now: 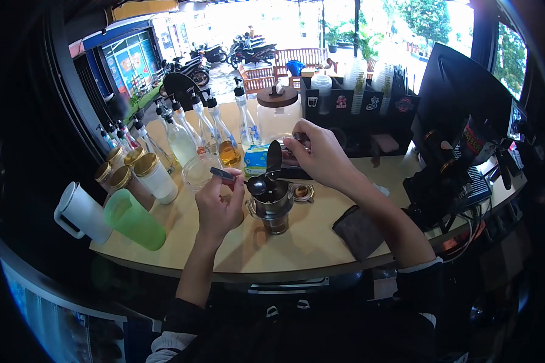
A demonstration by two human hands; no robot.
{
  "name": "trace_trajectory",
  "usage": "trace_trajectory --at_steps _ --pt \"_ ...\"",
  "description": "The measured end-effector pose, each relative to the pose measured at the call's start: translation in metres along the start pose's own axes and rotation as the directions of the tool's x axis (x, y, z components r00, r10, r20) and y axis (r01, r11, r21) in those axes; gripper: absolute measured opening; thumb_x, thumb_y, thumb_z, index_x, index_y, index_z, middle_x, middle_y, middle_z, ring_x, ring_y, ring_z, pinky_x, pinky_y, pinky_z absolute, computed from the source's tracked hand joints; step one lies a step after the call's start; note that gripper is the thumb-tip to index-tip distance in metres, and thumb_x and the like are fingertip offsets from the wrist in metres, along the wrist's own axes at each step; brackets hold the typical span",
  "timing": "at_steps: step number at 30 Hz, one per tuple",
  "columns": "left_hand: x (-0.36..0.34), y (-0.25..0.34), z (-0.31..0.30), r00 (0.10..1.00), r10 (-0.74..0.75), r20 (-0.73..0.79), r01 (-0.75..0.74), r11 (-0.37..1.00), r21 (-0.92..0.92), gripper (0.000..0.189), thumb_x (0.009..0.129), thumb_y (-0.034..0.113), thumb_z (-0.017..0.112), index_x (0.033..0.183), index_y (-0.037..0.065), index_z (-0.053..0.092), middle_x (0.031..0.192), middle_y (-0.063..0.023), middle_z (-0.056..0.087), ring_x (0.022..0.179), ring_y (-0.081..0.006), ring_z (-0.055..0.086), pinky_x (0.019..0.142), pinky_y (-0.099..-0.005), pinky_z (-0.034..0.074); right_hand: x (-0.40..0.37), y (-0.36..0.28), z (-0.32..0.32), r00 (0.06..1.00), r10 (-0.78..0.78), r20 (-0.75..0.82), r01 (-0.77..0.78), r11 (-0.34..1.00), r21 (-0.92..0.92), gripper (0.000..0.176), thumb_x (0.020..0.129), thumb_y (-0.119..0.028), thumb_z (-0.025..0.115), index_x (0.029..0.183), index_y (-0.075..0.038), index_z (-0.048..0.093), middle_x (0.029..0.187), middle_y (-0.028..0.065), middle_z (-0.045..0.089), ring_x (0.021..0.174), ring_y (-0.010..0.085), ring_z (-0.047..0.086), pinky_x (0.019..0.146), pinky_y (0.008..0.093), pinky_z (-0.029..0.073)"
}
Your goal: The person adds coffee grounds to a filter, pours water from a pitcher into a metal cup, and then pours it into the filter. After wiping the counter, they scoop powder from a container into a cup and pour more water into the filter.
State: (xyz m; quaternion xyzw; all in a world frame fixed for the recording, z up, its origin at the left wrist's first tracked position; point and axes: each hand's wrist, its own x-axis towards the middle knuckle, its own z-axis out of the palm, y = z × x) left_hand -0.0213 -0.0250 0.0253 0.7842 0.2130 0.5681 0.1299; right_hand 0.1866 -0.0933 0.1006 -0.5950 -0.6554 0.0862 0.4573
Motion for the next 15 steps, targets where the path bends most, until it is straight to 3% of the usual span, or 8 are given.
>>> trace_trajectory --at_steps 5,8,15 --pt "0.000 -0.003 0.000 0.999 0.033 -0.016 -0.032 0.999 0.024 0.010 0.084 0.007 0.065 0.093 0.003 0.063 0.072 -0.0074 0.066 0.063 -0.0135 0.065 0.052 -0.0258 0.045 -0.001 -0.011 -0.003 0.995 0.099 0.018 -0.100 0.992 0.077 0.021 0.093 -0.009 0.058 0.084 0.007 0.048 0.076 0.0079 0.058 0.073 0.0088 0.062 0.058 0.0263 0.053" --pt "-0.001 -0.002 0.000 1.000 0.007 -0.019 -0.007 1.000 0.008 0.010 0.084 0.007 0.065 0.093 0.004 0.063 0.072 -0.0067 0.066 0.063 -0.0121 0.065 0.050 -0.0246 0.044 0.000 0.000 -0.005 1.000 0.025 -0.001 -0.025 1.000 -0.003 0.021 0.093 -0.010 0.058 0.084 0.006 0.048 0.075 0.0076 0.058 0.073 0.0077 0.061 0.058 0.0261 0.053" --pt "-0.001 -0.003 0.000 1.000 0.002 -0.024 -0.001 1.000 0.005 0.010 0.085 0.009 0.066 0.093 0.004 0.063 0.071 -0.0050 0.066 0.061 -0.0096 0.063 0.046 -0.0233 0.040 -0.004 0.002 -0.010 0.999 0.036 -0.019 -0.036 0.999 -0.004 0.022 0.093 -0.011 0.059 0.084 0.005 0.047 0.070 0.0051 0.052 0.065 0.0043 0.051 0.055 0.0269 0.051"
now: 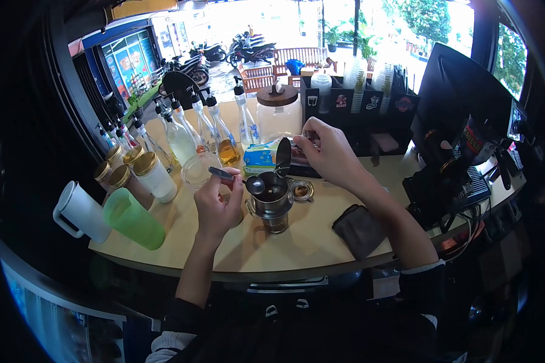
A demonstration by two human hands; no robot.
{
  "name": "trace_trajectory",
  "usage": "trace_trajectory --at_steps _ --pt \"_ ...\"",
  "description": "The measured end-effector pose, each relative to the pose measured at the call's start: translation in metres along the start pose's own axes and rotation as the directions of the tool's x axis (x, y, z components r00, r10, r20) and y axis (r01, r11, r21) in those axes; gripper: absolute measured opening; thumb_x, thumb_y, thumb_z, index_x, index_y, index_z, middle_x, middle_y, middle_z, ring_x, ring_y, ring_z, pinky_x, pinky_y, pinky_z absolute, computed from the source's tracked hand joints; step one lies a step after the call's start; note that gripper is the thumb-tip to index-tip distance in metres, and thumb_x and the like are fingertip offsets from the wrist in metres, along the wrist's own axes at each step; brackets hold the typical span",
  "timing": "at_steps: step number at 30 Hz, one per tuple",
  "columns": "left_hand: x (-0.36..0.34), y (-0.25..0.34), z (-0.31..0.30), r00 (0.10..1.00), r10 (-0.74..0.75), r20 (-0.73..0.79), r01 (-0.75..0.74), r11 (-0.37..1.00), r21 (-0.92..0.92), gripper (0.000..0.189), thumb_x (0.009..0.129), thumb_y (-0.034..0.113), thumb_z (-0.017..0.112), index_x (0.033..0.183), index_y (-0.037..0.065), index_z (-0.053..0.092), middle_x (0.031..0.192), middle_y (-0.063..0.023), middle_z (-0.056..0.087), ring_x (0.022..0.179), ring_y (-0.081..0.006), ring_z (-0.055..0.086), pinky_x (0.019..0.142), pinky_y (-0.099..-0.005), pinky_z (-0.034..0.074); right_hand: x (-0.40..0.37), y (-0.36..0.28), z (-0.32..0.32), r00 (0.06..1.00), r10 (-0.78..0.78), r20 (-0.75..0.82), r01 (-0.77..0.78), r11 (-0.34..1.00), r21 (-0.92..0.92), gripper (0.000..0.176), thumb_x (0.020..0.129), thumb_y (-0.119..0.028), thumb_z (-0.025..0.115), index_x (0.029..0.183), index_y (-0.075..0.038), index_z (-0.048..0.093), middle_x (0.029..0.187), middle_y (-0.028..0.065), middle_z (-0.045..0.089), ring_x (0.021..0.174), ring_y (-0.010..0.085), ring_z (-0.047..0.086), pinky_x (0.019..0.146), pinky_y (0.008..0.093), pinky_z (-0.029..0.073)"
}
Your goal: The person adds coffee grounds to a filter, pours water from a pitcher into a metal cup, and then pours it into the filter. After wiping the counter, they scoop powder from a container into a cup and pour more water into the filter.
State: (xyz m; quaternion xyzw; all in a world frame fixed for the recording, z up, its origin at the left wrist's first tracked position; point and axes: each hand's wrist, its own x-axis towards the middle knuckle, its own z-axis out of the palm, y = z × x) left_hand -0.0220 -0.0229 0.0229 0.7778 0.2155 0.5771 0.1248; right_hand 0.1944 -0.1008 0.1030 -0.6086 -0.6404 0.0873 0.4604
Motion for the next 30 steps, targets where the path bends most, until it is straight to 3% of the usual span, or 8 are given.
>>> trace_trajectory --at_steps 8,10,14,16,24,30 --pt "0.000 0.005 -0.003 1.000 -0.020 -0.020 0.020 1.000 -0.012 0.011 0.085 0.010 0.066 0.094 0.005 0.064 0.070 -0.0031 0.065 0.056 -0.0060 0.057 0.046 -0.0220 0.038 -0.005 -0.001 -0.002 1.000 0.021 0.016 -0.021 0.998 0.052 0.021 0.094 -0.010 0.057 0.082 0.003 0.047 0.065 -0.0003 0.045 0.064 0.0014 0.044 0.055 0.0233 0.049" --pt "0.002 0.012 -0.007 0.997 -0.082 0.011 0.082 0.997 -0.016 0.009 0.083 0.005 0.065 0.091 0.003 0.061 0.072 -0.0068 0.064 0.067 -0.0185 0.062 0.065 -0.0328 0.048 -0.005 -0.004 -0.001 1.000 0.021 0.022 -0.022 0.999 0.045 0.021 0.094 -0.010 0.057 0.082 0.003 0.047 0.065 0.0005 0.047 0.065 0.0017 0.048 0.055 0.0234 0.050" --pt "0.004 0.008 -0.009 0.997 -0.073 0.004 0.074 0.997 -0.017 0.010 0.083 0.005 0.066 0.092 0.004 0.062 0.071 -0.0064 0.064 0.068 -0.0186 0.062 0.066 -0.0325 0.048 -0.005 -0.012 0.002 1.000 0.015 0.022 -0.017 0.996 0.085 0.019 0.094 -0.010 0.057 0.084 0.005 0.049 0.069 0.0038 0.055 0.071 0.0047 0.060 0.056 0.0241 0.052" --pt "0.004 0.003 -0.008 0.998 0.042 -0.035 -0.041 0.999 0.025 0.012 0.085 0.008 0.066 0.095 0.003 0.063 0.069 -0.0055 0.064 0.058 -0.0095 0.061 0.051 -0.0237 0.044 -0.004 -0.013 0.004 0.999 0.026 0.031 -0.029 0.996 0.088 0.020 0.094 -0.011 0.057 0.084 0.005 0.049 0.070 0.0052 0.057 0.073 0.0060 0.062 0.056 0.0247 0.052" --pt "0.003 0.002 -0.008 1.000 0.016 0.003 -0.016 0.999 0.050 0.011 0.085 0.007 0.066 0.094 0.002 0.063 0.071 -0.0076 0.065 0.063 -0.0136 0.065 0.055 -0.0263 0.048 0.004 -0.010 0.014 0.999 0.004 0.037 -0.005 1.000 0.028 0.024 0.093 -0.012 0.059 0.083 0.006 0.048 0.070 0.0080 0.057 0.072 0.0084 0.063 0.056 0.0264 0.051" --pt "0.003 0.001 -0.008 0.999 0.034 0.002 -0.034 0.998 0.057 0.011 0.084 0.007 0.066 0.094 0.002 0.063 0.072 -0.0087 0.066 0.064 -0.0163 0.066 0.058 -0.0283 0.049 0.009 -0.005 0.017 0.999 0.003 0.038 -0.006 0.996 0.087 0.024 0.093 -0.011 0.059 0.082 0.005 0.046 0.070 0.0073 0.056 0.076 0.0102 0.066 0.055 0.0258 0.052"
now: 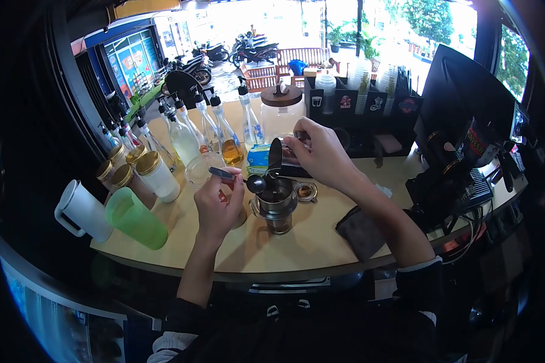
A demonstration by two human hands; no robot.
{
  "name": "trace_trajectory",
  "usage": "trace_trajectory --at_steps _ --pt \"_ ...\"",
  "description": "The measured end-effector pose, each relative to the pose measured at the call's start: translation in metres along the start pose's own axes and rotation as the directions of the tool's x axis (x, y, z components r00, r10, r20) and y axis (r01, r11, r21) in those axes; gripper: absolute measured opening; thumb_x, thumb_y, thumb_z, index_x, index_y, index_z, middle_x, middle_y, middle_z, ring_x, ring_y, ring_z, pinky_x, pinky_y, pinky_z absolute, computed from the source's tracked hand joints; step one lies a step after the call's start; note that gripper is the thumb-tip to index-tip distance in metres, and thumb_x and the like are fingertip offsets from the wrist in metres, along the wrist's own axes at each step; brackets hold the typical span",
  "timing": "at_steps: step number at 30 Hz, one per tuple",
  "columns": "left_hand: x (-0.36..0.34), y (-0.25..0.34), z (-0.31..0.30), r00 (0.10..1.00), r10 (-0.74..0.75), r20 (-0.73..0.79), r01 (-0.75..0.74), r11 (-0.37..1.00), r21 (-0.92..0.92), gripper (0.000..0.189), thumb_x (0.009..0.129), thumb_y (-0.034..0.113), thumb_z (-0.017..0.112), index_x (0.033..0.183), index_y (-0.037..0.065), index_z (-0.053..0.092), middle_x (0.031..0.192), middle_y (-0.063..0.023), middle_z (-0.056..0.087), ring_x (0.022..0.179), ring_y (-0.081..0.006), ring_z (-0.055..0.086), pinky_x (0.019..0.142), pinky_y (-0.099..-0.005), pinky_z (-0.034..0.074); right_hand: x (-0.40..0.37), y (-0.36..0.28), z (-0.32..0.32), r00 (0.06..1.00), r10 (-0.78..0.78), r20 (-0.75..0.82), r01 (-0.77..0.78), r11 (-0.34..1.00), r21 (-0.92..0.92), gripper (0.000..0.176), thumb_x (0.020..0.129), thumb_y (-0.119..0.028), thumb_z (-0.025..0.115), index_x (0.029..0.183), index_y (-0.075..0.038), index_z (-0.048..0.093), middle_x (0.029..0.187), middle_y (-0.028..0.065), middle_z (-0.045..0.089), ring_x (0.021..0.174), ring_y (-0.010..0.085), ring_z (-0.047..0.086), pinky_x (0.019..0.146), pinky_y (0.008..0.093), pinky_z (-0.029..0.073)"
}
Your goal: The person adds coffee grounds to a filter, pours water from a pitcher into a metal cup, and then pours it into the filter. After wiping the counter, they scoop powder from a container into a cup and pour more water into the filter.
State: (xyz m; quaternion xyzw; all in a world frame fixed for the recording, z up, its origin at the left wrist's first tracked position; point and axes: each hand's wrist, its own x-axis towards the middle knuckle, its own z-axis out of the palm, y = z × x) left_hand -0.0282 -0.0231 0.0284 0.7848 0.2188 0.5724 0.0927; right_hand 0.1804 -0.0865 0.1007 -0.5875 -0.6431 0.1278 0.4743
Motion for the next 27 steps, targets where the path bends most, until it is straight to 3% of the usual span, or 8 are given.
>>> trace_trajectory --at_steps 10,17,24,27 --pt "-0.002 -0.004 0.004 1.000 -0.006 -0.013 0.006 1.000 -0.030 0.010 0.085 0.009 0.066 0.093 0.004 0.064 0.070 -0.0047 0.066 0.056 -0.0074 0.058 0.047 -0.0228 0.039 -0.003 0.001 -0.006 0.999 0.046 -0.010 -0.045 0.996 0.082 0.021 0.093 -0.007 0.057 0.082 0.006 0.044 0.076 0.0072 0.055 0.079 0.0116 0.066 0.060 0.0250 0.057" --pt "-0.002 -0.002 0.006 0.999 -0.037 -0.007 0.037 0.998 -0.051 0.010 0.085 0.008 0.066 0.094 0.005 0.064 0.070 -0.0040 0.065 0.056 -0.0070 0.058 0.046 -0.0224 0.038 -0.009 0.003 -0.012 0.999 0.043 -0.024 -0.040 0.992 0.118 0.021 0.093 -0.007 0.057 0.082 0.006 0.044 0.075 0.0043 0.052 0.080 0.0109 0.066 0.062 0.0240 0.058" --pt "-0.002 -0.002 0.010 1.000 -0.010 0.012 0.011 0.999 -0.040 0.011 0.084 0.008 0.066 0.094 0.003 0.064 0.072 -0.0073 0.065 0.064 -0.0144 0.064 0.055 -0.0272 0.046 -0.018 0.001 -0.019 0.998 0.063 -0.021 -0.060 0.993 0.102 0.022 0.094 -0.007 0.056 0.081 0.005 0.042 0.074 0.0039 0.052 0.082 0.0113 0.066 0.063 0.0236 0.058" --pt "-0.001 0.000 0.012 0.999 -0.003 0.036 0.005 0.998 -0.060 0.010 0.084 0.007 0.065 0.093 0.004 0.062 0.072 -0.0073 0.064 0.067 -0.0189 0.063 0.062 -0.0316 0.047 -0.022 -0.002 -0.023 0.999 0.030 -0.019 -0.028 0.997 0.073 0.021 0.094 -0.007 0.056 0.081 0.004 0.043 0.069 0.0007 0.048 0.075 0.0064 0.062 0.064 0.0223 0.057"
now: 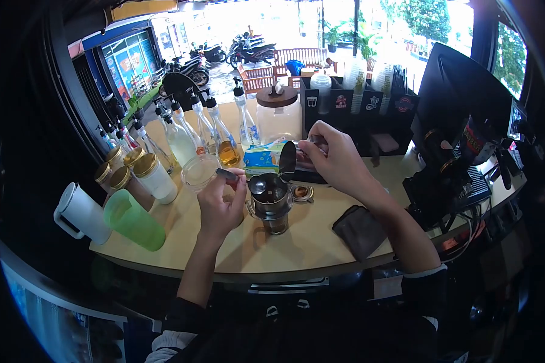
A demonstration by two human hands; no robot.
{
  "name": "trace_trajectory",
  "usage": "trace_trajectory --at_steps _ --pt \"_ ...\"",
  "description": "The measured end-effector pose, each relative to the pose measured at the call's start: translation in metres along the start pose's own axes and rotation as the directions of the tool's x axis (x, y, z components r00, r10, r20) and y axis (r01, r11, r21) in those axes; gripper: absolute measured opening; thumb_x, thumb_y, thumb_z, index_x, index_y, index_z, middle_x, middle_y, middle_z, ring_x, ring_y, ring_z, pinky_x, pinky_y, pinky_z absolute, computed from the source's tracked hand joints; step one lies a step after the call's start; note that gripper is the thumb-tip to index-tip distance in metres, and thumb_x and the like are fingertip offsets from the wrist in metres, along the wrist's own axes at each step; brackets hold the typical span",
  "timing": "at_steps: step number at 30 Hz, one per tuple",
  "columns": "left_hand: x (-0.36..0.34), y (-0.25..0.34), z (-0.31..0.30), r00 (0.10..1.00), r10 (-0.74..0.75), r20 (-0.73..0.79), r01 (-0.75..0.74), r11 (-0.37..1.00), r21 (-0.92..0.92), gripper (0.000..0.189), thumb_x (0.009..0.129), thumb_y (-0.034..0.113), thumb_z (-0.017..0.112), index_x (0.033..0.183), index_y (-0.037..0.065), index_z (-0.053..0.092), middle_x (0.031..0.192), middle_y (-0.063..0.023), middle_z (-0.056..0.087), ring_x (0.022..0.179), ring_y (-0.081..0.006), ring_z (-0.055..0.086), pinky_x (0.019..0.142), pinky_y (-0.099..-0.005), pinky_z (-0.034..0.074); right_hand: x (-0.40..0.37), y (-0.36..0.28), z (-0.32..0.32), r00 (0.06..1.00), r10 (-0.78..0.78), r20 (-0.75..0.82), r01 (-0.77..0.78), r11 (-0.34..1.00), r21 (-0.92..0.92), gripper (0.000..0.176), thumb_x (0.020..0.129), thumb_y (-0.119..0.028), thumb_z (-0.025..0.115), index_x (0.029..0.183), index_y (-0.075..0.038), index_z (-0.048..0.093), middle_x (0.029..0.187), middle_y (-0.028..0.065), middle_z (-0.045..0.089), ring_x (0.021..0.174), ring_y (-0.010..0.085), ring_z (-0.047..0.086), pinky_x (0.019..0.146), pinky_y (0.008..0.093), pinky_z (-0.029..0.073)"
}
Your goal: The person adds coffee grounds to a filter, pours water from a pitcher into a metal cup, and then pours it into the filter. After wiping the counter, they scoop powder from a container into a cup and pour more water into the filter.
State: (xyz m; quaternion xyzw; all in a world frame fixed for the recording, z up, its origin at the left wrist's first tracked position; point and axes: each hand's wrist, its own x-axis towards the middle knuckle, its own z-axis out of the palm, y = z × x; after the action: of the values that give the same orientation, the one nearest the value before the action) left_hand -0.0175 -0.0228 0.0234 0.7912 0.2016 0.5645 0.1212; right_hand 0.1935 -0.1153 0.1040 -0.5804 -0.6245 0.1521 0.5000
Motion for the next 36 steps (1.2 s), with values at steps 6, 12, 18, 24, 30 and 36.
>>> trace_trajectory --at_steps 6,12,18,24,30,36 --pt "-0.001 0.001 0.002 0.999 0.020 0.041 -0.019 1.000 -0.002 0.011 0.085 0.006 0.064 0.096 0.004 0.063 0.077 -0.0085 0.063 0.071 -0.0242 0.061 0.068 -0.0364 0.047 0.000 0.043 -0.013 0.993 -0.032 -0.113 0.021 0.995 -0.097 0.023 0.092 -0.014 0.062 0.078 -0.002 0.047 0.062 -0.0062 0.037 0.059 0.0005 0.035 0.050 0.0213 0.037" --pt "-0.002 0.003 0.003 0.997 0.048 0.063 -0.049 0.999 0.021 0.011 0.085 0.006 0.065 0.097 0.004 0.065 0.083 -0.0094 0.064 0.073 -0.0265 0.061 0.067 -0.0372 0.048 -0.004 0.132 -0.020 0.964 0.109 -0.241 -0.086 0.991 0.106 0.023 0.093 -0.019 0.060 0.078 -0.005 0.051 0.065 -0.0074 0.042 0.060 0.0014 0.038 0.051 0.0215 0.032" --pt "-0.007 0.000 0.006 0.996 0.068 0.058 -0.069 0.998 0.014 0.014 0.083 0.006 0.068 0.097 0.005 0.065 0.083 -0.0083 0.064 0.071 -0.0249 0.060 0.065 -0.0360 0.047 -0.026 0.211 -0.014 0.912 0.260 -0.317 -0.164 0.940 0.298 0.023 0.094 -0.021 0.058 0.077 -0.009 0.049 0.067 -0.0067 0.044 0.060 0.0016 0.040 0.052 0.0212 0.032" --pt "-0.007 -0.001 0.008 0.990 0.137 0.034 -0.140 0.988 0.071 0.012 0.084 0.005 0.067 0.096 0.005 0.068 0.085 -0.0063 0.068 0.071 -0.0204 0.065 0.061 -0.0308 0.049 -0.042 0.252 -0.003 0.869 0.347 -0.353 -0.119 0.839 0.531 0.023 0.097 -0.019 0.053 0.077 -0.011 0.047 0.067 -0.0060 0.041 0.059 0.0038 0.036 0.053 0.0229 0.030" --pt "-0.009 -0.002 0.010 0.989 0.148 0.011 -0.148 0.989 0.010 0.017 0.081 0.002 0.069 0.097 0.005 0.065 0.083 -0.0074 0.063 0.069 -0.0231 0.059 0.063 -0.0347 0.047 -0.056 0.284 0.006 0.861 0.353 -0.367 -0.086 0.811 0.579 0.022 0.099 -0.019 0.048 0.079 -0.011 0.045 0.068 -0.0017 0.045 0.065 0.0095 0.049 0.062 0.0253 0.040" --pt "-0.009 -0.001 0.012 0.991 0.132 0.028 -0.132 0.991 -0.008 0.017 0.081 0.002 0.068 0.097 0.005 0.064 0.084 -0.0074 0.063 0.071 -0.0234 0.060 0.064 -0.0344 0.048 -0.068 0.290 0.004 0.867 0.358 -0.347 -0.188 0.879 0.438 0.014 0.097 -0.017 0.052 0.089 -0.006 0.050 0.085 0.0033 0.057 0.071 0.0111 0.054 0.071 0.0272 0.046"
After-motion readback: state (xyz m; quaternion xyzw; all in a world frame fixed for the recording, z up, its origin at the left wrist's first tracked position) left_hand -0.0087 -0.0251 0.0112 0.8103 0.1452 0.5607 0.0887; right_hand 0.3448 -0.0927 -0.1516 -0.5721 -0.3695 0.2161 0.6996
